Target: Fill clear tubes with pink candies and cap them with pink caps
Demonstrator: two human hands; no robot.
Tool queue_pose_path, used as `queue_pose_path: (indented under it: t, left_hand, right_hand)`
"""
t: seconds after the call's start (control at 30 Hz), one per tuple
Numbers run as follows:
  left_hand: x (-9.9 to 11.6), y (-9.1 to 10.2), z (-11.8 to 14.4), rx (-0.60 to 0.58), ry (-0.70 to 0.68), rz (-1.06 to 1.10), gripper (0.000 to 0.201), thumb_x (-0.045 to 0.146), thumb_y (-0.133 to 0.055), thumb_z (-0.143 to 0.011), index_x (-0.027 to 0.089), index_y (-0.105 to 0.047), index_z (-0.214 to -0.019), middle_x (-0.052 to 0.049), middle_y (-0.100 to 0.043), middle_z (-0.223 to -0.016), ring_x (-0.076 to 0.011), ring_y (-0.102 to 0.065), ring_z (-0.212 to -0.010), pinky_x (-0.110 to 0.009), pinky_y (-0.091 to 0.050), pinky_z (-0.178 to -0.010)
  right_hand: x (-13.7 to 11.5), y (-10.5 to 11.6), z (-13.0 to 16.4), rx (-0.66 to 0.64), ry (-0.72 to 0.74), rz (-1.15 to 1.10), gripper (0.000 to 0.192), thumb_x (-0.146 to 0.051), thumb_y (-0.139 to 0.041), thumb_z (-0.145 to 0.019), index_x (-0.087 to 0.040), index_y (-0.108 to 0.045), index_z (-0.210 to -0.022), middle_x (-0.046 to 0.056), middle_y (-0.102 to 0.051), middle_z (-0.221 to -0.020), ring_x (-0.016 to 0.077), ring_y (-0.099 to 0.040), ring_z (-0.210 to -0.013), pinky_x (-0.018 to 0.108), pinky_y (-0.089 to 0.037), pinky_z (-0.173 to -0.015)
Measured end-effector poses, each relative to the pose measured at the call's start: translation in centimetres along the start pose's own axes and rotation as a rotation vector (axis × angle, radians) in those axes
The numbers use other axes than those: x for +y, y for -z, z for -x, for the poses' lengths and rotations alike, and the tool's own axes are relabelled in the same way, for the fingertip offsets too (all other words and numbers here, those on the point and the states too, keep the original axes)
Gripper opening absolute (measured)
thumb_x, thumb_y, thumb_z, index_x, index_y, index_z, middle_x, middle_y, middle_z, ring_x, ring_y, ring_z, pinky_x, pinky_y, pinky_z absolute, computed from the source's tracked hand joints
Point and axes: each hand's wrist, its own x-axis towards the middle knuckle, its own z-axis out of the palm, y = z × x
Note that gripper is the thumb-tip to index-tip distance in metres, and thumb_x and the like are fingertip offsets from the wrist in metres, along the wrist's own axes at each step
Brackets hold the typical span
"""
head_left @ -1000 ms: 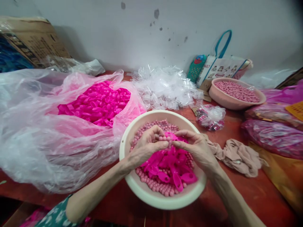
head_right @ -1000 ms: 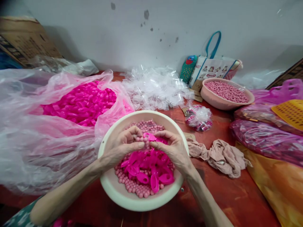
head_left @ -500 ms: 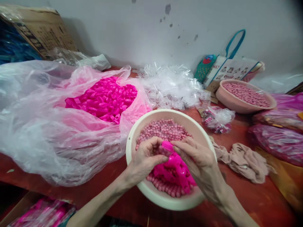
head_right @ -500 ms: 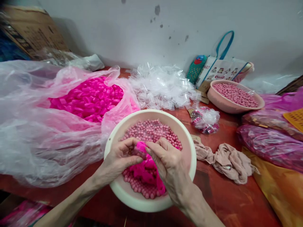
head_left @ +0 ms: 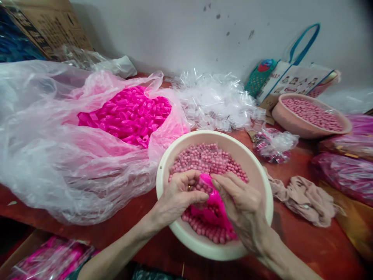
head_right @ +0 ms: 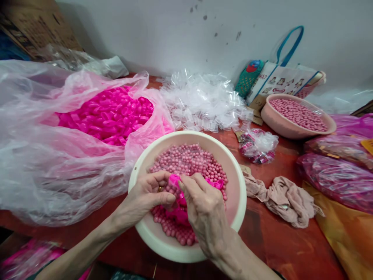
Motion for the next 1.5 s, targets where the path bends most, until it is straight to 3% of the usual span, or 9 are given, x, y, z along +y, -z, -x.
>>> queue_pose_path:
  t: [0.13,0.3,0.57,0.7,0.9,1.13,1.2,1.37,1.5]
  left_hand:
    - [-0.3,0.2,-0.1,0.006,0.009,0.031,0.016,0.013,-0.068,-0.071,0.012,-0.06,-0.086,0.001,-0.06,-0.068,-0.0083,-0.055,-0.058,-0.019,-0.045,-0.054]
    - [-0.3,0.3,-0.1,0.0,-0.019,0.029,0.012,0.009,-0.066,-0.071,0.013,-0.058,-0.079,0.001,-0.06,-0.068,-0.0075,-0.054,-0.058,-0.017,-0.044,-0.054]
    - [0.2,0.5,0.0,0.004,-0.038,0.016,0.012,0.021,-0.066,-0.078,0.015,-0.057,-0.083,0.005,-0.052,-0.059,-0.0021,-0.043,-0.046,-0.012,-0.033,-0.043]
    - [0.1,0.5,0.0,0.003,-0.047,-0.003,0.012,0.023,-0.064,-0.081,0.014,-0.056,-0.083,0.006,-0.049,-0.059,-0.0011,-0.04,-0.046,-0.011,-0.03,-0.043]
    - [-0.3,1.1,-0.3,-0.077,0.018,0.036,0.017,0.027,-0.065,-0.079,0.016,-0.053,-0.084,0.005,-0.051,-0.061,-0.002,-0.041,-0.043,-0.012,-0.024,-0.037]
    - [0.3,1.0,-0.3,-0.186,0.116,0.033,0.018,0.028,-0.061,-0.082,0.016,-0.049,-0.088,0.001,-0.058,-0.069,-0.0024,-0.047,-0.042,-0.011,-0.024,-0.034]
    - [0.1,1.0,-0.3,-0.175,0.109,0.031,0.018,0.029,-0.06,-0.083,0.017,-0.047,-0.089,0.002,-0.057,-0.068,-0.0024,-0.045,-0.041,-0.011,-0.024,-0.033]
    - [-0.2,1.0,-0.1,-0.126,0.065,0.008,0.016,0.027,-0.059,-0.083,0.018,-0.047,-0.087,0.004,-0.055,-0.065,-0.0026,-0.042,-0.039,-0.012,-0.026,-0.032]
    - [0.0,0.8,0.0,-0.127,0.061,-0.033,0.014,0.027,-0.058,-0.083,0.018,-0.048,-0.084,0.005,-0.052,-0.062,-0.0027,-0.04,-0.038,-0.013,-0.027,-0.033]
  right_hand:
    - [-0.5,-0.5,-0.8,-0.002,-0.066,-0.103,0.019,-0.011,-0.047,-0.09,-0.015,-0.066,-0.093,0.005,-0.061,-0.076,0.0124,-0.059,-0.066,0.022,-0.049,-0.06]
    - [-0.5,-1.5,0.1,0.104,0.06,0.119,0.026,-0.008,-0.049,-0.088,-0.014,-0.061,-0.111,0.009,-0.065,-0.086,0.0148,-0.063,-0.075,0.023,-0.051,-0.063]
    - [-0.1,1.3,-1.3,-0.202,-0.052,-0.253,0.028,-0.01,-0.048,-0.089,-0.02,-0.064,-0.109,0.003,-0.06,-0.078,0.0127,-0.059,-0.071,0.023,-0.049,-0.063]
    - [-0.5,0.1,-0.3,-0.051,-0.084,-0.202,0.027,-0.008,-0.048,-0.088,-0.015,-0.065,-0.109,0.004,-0.06,-0.076,0.0128,-0.059,-0.07,0.022,-0.05,-0.063]
    - [-0.1,-1.3,1.1,0.114,0.137,0.081,0.036,0.001,-0.052,-0.082,-0.005,-0.059,-0.116,0.014,-0.065,-0.098,0.0151,-0.064,-0.09,0.021,-0.053,-0.078]
    - [-0.2,1.0,-0.9,-0.087,-0.035,-0.173,0.024,-0.009,-0.05,-0.087,-0.018,-0.068,-0.101,0.002,-0.065,-0.069,0.0134,-0.064,-0.065,0.022,-0.054,-0.06]
    - [-0.5,0.7,-0.8,-0.047,-0.043,-0.154,0.025,-0.009,-0.049,-0.087,-0.018,-0.068,-0.101,0.002,-0.065,-0.069,0.014,-0.064,-0.066,0.022,-0.055,-0.06]
    - [-0.4,-1.2,1.2,0.101,0.1,0.133,0.037,-0.001,-0.054,-0.082,-0.009,-0.06,-0.117,0.014,-0.068,-0.1,0.0164,-0.065,-0.092,0.023,-0.054,-0.081]
    - [0.3,-2.0,2.3,0.143,0.116,0.098,0.042,-0.003,-0.056,-0.082,-0.015,-0.058,-0.121,0.011,-0.068,-0.101,0.0148,-0.066,-0.089,0.022,-0.054,-0.08]
